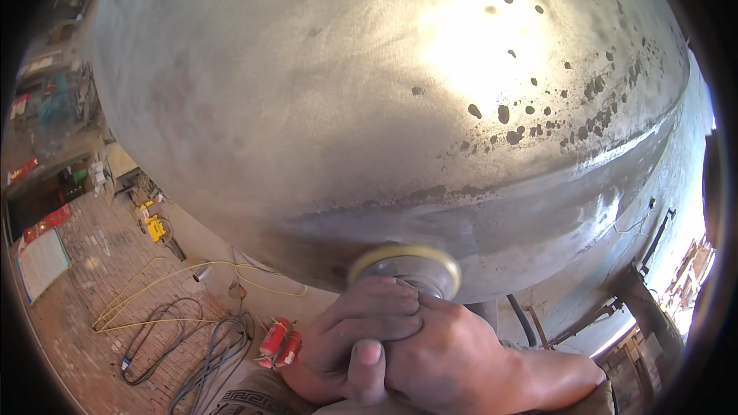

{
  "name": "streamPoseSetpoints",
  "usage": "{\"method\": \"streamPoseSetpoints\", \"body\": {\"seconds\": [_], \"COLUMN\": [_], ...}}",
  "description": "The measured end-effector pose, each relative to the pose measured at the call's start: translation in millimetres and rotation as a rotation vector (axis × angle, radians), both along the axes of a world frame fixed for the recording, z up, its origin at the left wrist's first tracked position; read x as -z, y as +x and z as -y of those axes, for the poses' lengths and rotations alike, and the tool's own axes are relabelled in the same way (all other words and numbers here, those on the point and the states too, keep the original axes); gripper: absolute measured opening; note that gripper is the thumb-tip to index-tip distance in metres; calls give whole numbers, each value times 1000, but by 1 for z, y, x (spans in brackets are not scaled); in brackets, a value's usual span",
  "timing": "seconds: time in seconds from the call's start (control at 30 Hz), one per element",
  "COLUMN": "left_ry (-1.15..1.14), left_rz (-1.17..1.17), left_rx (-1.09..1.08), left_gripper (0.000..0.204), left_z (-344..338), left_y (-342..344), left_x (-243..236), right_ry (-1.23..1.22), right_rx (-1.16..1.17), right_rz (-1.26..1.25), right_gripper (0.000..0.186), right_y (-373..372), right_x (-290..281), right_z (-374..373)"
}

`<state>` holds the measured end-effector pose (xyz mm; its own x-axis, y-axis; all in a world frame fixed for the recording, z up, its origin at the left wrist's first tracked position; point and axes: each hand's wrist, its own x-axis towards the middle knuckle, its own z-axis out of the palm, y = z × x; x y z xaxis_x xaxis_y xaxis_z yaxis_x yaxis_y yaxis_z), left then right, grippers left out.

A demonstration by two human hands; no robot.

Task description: The person uses a pneumatic orbital sander to smooth the surface of a car hood. They move the sander across the hood in overlapping passes, occasionally pausing to wipe the surface with their hand. The hood appears to be in a prepped state with filler or primer applied.

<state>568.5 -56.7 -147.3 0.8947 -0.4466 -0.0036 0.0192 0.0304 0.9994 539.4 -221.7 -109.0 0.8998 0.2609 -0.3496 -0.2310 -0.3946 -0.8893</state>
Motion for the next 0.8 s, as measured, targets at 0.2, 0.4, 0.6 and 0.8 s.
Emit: {"method": "streamPoseSetpoints", "body": {"seconds": [0.2, 0.4, 0.6, 0.8], "left_ry": [-2, 124, -10, -42], "left_rz": [30, 235, 30, 170], "left_rx": [31, -84, -22, -260], "left_gripper": [33, 39, 39, 39], "left_z": [1, 19, 4, 16], "left_y": [4, -3, 3, -2], "left_x": [1, 10, 2, 14], "right_ry": [50, 196, 152, 202], "right_rx": [35, 312, 301, 354], "right_rz": [66, 186, 148, 260], "right_gripper": [22, 28, 27, 36], "right_y": [4, 16, 7, 17], "right_x": [4, 1, 8, 18], "right_z": [5, -6, -11, -27]}}
